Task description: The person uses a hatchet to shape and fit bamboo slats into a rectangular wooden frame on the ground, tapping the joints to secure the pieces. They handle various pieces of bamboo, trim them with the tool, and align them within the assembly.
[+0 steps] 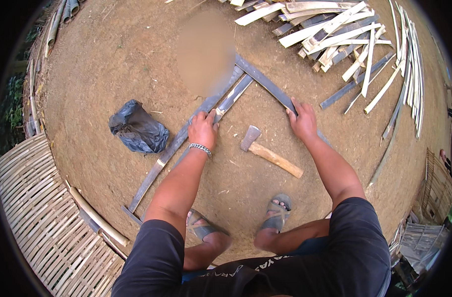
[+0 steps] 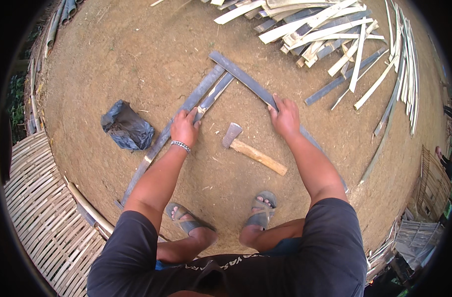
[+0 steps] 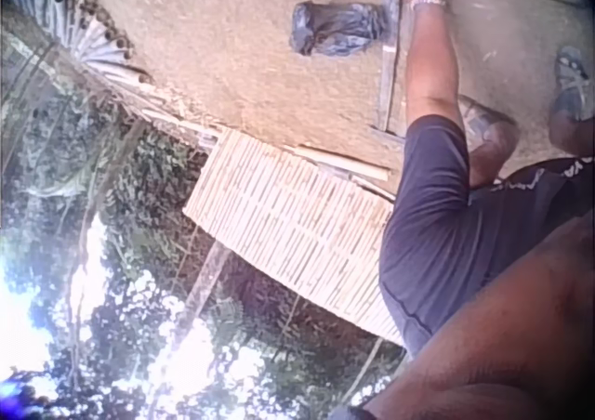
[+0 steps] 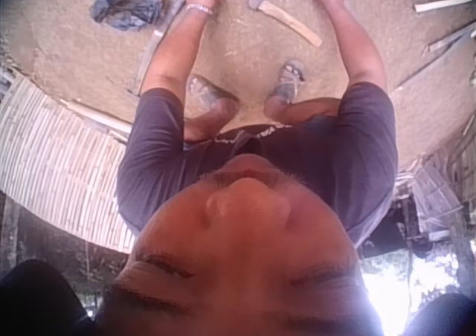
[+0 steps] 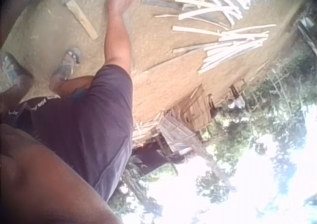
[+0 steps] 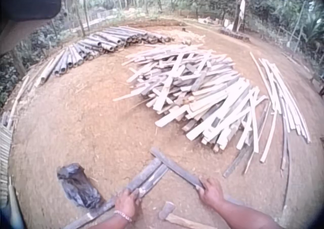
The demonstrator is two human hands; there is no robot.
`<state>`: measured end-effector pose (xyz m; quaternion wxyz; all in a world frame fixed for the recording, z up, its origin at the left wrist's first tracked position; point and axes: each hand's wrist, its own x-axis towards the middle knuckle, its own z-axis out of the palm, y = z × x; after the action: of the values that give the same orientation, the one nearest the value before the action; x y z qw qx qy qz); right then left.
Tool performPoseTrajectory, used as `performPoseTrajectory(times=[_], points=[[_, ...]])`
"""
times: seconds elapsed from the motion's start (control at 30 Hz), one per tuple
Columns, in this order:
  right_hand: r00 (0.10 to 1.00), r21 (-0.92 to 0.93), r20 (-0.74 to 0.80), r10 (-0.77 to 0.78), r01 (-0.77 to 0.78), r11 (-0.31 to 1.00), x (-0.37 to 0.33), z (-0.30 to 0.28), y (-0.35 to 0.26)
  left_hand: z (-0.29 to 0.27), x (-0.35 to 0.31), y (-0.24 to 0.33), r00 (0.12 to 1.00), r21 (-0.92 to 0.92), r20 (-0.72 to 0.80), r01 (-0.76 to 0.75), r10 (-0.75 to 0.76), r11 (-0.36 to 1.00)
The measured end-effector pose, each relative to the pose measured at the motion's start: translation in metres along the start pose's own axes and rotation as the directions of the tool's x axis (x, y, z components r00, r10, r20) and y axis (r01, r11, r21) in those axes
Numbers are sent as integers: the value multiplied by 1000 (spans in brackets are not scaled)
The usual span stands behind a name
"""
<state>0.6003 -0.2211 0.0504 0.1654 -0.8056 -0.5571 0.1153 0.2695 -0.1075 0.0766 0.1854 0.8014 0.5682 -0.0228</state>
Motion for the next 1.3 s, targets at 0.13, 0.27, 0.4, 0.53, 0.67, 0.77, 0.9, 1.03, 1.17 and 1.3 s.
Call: performPoseTrajectory(times=[0.13,0.27,0.4,0.53,0.67,0.77,0.9,1.03,1.17,1.3], points=[[1000,11,-14,6,-6,1000,-1,2,0,0,0,0,1000,-17,-16,-8,7,1000],[999,0,32,27,-27,1000,2,-3,-2,-2,1,-1,1000,-32,7,-8,9,999],[992,-8,85,92,-92,996,5,-10,-10,-9,0,3,999,-57,49,22,-19,998],[1000,-27,10,2,-1,1000,31,-16,-44,-5,-3,-1,998,-95,-54,9,-14,995],[998,24,58,-40,38,999,85,8,-82,0,-4,-3,992,-164,-127,-2,-19,986],[985,-63,160,59,-50,997,118,30,-91,0,2,-7,988,-152,-157,-30,5,988],[946,-139,286,149,-113,984,122,43,-89,-10,15,0,986,-122,-156,-84,64,989],[922,-188,351,162,-100,977,127,40,-93,-6,54,18,971,9,-71,-229,229,973],[917,-201,361,168,-99,975,127,37,-94,-16,111,66,932,85,84,-360,353,929],[902,-208,390,184,-109,972,130,35,-96,-19,140,85,893,166,291,-400,343,901]])
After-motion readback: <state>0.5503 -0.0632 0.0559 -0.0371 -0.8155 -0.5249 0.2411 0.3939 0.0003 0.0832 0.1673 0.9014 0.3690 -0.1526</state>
